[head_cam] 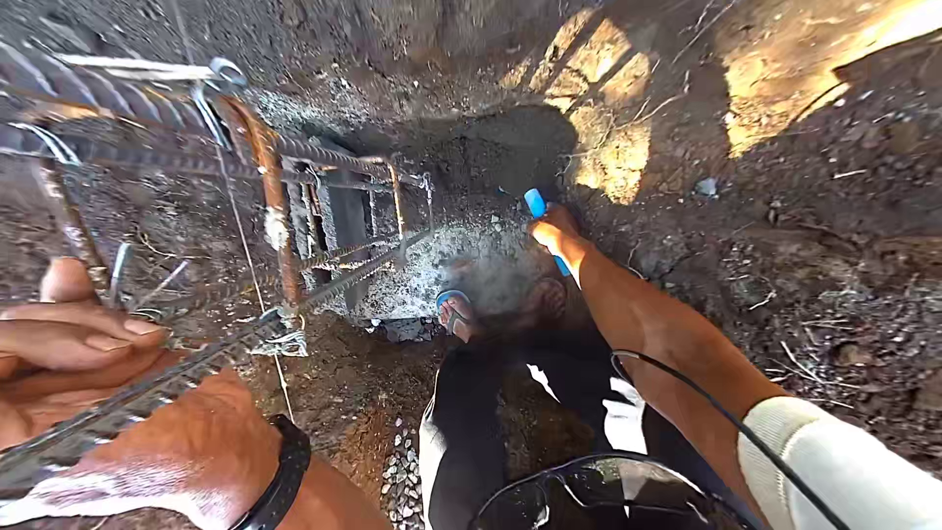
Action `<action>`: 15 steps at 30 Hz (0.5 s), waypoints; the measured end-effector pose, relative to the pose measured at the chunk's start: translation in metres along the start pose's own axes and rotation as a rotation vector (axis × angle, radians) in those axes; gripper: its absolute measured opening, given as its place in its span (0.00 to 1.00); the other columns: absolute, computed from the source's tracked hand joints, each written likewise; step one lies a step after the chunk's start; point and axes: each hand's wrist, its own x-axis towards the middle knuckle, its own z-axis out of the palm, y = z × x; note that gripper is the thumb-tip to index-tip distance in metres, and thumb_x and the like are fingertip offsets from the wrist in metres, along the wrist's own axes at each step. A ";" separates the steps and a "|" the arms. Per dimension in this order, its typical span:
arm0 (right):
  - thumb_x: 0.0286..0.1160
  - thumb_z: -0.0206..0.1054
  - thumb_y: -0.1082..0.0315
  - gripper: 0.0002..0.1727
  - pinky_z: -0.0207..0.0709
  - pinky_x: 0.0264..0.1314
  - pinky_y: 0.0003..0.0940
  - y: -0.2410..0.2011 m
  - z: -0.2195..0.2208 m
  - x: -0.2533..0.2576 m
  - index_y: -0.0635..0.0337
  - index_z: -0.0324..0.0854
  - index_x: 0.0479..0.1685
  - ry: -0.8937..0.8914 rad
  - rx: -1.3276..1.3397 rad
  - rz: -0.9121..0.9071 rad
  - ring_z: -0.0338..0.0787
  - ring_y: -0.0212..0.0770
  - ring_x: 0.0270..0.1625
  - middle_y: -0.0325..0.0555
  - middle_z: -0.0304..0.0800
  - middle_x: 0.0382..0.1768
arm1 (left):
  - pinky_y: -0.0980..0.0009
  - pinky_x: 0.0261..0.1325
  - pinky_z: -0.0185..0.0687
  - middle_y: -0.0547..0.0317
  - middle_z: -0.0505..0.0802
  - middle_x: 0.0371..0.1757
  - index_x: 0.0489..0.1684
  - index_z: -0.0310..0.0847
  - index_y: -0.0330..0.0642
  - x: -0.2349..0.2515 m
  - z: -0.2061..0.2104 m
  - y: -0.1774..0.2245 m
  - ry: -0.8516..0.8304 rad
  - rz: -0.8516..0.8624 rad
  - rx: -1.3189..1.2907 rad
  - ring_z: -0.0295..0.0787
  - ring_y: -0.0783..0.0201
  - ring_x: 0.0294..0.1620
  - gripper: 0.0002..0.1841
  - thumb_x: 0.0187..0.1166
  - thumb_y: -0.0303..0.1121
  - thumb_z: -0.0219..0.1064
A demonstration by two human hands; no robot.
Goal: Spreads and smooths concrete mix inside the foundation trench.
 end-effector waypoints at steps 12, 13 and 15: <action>0.78 0.65 0.62 0.28 0.80 0.61 0.70 0.007 -0.009 -0.056 0.68 0.72 0.74 0.178 -0.172 -0.095 0.89 0.69 0.62 0.71 0.87 0.60 | 0.45 0.71 0.79 0.59 0.80 0.22 0.34 0.69 0.42 0.013 0.042 0.021 0.117 0.043 -0.073 0.85 0.56 0.32 0.23 0.96 0.39 0.31; 0.78 0.65 0.62 0.28 0.80 0.60 0.70 0.007 -0.012 -0.062 0.68 0.71 0.74 0.173 -0.156 -0.104 0.89 0.69 0.62 0.72 0.87 0.60 | 0.45 0.70 0.80 0.60 0.80 0.22 0.35 0.69 0.42 0.013 0.044 0.023 0.124 0.035 -0.079 0.85 0.57 0.32 0.23 0.96 0.40 0.30; 0.77 0.67 0.61 0.29 0.80 0.62 0.69 0.004 -0.016 -0.075 0.67 0.72 0.74 0.155 -0.151 -0.091 0.88 0.68 0.64 0.70 0.86 0.61 | 0.45 0.69 0.81 0.60 0.80 0.24 0.40 0.69 0.42 0.012 0.045 0.027 0.131 0.024 -0.086 0.85 0.57 0.32 0.22 0.96 0.41 0.30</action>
